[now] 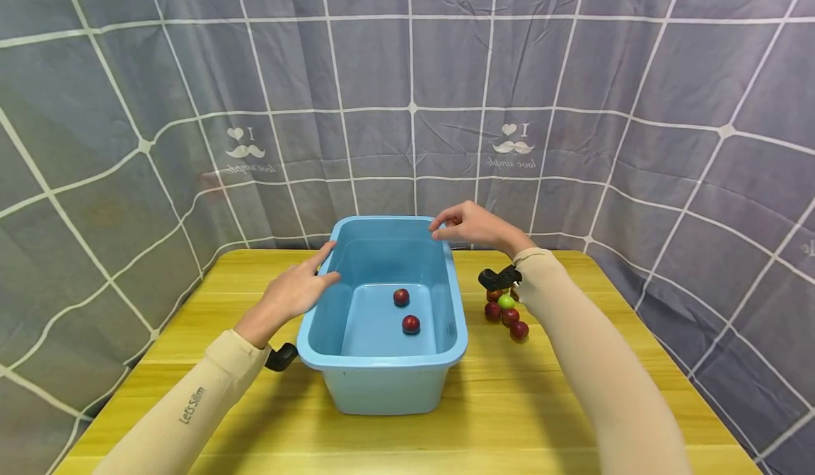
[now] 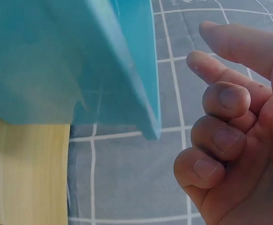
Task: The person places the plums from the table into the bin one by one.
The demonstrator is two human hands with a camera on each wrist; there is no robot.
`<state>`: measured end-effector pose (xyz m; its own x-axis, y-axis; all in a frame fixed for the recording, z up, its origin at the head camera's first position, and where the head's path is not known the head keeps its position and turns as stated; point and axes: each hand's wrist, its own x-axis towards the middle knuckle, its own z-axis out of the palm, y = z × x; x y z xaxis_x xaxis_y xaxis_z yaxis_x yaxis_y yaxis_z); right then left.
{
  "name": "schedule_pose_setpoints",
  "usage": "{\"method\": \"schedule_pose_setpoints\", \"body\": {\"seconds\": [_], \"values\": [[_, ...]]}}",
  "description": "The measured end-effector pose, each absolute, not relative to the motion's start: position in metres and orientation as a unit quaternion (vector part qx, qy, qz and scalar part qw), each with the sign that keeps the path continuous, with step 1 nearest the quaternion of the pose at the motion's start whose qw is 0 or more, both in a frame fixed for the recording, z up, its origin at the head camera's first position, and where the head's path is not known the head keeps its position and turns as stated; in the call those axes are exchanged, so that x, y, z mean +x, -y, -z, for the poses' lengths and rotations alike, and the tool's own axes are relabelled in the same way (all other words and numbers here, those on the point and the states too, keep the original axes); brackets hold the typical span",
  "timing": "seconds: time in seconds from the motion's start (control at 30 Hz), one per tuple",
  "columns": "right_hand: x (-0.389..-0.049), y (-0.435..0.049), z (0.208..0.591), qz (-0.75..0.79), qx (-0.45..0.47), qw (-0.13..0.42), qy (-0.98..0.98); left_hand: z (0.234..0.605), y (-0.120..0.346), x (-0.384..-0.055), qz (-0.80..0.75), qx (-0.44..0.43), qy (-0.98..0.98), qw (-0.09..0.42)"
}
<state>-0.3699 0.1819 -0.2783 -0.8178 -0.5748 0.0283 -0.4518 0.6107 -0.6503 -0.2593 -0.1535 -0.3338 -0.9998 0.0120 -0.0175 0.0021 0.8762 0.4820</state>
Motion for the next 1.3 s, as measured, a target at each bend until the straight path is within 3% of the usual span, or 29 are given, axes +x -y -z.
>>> {"method": "schedule_pose_setpoints", "body": {"seconds": [0.57,1.3], "values": [[-0.353,-0.242,0.302,0.402,-0.232,0.075,-0.883,0.336,0.156,-0.259,-0.255,0.006,-0.967,0.013],[-0.342,-0.305,0.379,0.534,-0.164,0.076,-0.826,0.337,0.156,-0.26,-0.261,0.01,-0.965,0.009]]}}
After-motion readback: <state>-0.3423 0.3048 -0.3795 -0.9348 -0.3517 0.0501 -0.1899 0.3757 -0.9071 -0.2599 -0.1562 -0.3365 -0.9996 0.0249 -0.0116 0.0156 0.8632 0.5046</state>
